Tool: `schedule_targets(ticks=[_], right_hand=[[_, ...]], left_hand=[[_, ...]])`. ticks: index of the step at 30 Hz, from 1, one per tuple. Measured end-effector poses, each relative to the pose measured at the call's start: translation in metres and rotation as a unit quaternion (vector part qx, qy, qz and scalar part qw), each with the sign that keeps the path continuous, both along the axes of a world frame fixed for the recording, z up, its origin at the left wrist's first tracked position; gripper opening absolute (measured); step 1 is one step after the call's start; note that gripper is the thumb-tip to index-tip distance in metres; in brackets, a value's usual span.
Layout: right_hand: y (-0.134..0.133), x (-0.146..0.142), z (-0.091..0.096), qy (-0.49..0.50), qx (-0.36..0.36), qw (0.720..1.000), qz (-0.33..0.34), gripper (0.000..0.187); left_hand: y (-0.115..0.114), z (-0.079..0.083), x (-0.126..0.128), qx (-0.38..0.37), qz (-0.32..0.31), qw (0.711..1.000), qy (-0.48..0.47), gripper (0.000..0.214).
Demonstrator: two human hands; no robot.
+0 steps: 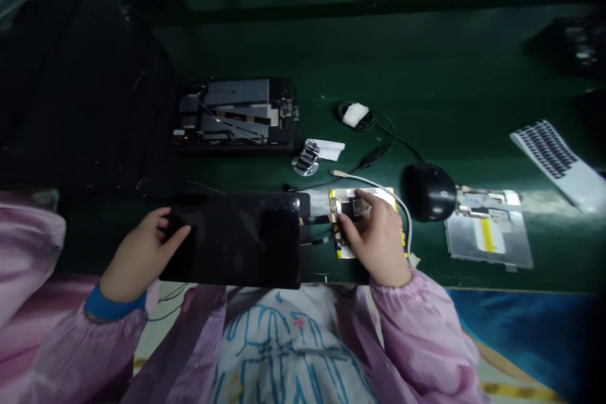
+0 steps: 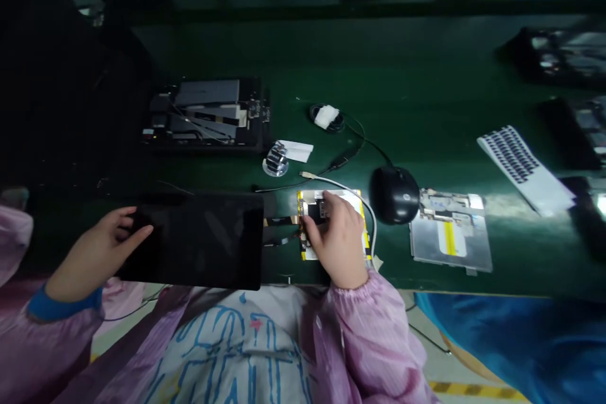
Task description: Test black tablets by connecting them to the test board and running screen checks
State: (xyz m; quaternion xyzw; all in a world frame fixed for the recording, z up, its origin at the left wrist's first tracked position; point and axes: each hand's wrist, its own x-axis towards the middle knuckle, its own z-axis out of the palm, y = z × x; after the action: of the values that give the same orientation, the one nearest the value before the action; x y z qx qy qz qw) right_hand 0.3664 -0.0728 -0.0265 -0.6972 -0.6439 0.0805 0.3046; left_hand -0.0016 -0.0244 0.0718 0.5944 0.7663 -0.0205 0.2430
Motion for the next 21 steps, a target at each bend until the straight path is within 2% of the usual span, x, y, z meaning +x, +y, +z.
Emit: schedule_targets(ticks=[5, 9, 11, 13, 17, 21], right_hand=[[-0.002, 0.000, -0.001, 0.073, -0.011, 0.997, -0.018, 0.049], [-0.002, -0.002, -0.001, 0.085, -0.021, 0.996, -0.032, 0.050], [-0.002, -0.001, -0.002, 0.089, -0.020, 0.995, -0.040, 0.050], [-0.003, 0.000, -0.004, 0.103, -0.023, 0.994, -0.039, 0.047], [-0.006, 0.005, -0.011, 0.164, -0.040, 0.985, -0.029, 0.045], [-0.008, 0.004, -0.016, 0.214, -0.030, 0.976, -0.030, 0.049]], left_hand=[[-0.001, -0.012, -0.025, 0.054, 0.053, 0.985, -0.154, 0.064], [0.005, -0.011, -0.028, 0.042, 0.106, 0.943, -0.313, 0.045], [0.009, -0.011, -0.025, 0.047, 0.132, 0.919, -0.369, 0.043], [0.013, -0.014, -0.022, 0.057, 0.148, 0.907, -0.390, 0.045], [0.019, -0.020, -0.016, 0.097, 0.141, 0.905, -0.390, 0.047], [0.024, -0.027, -0.015, 0.067, 0.115, 0.881, -0.454, 0.059]])
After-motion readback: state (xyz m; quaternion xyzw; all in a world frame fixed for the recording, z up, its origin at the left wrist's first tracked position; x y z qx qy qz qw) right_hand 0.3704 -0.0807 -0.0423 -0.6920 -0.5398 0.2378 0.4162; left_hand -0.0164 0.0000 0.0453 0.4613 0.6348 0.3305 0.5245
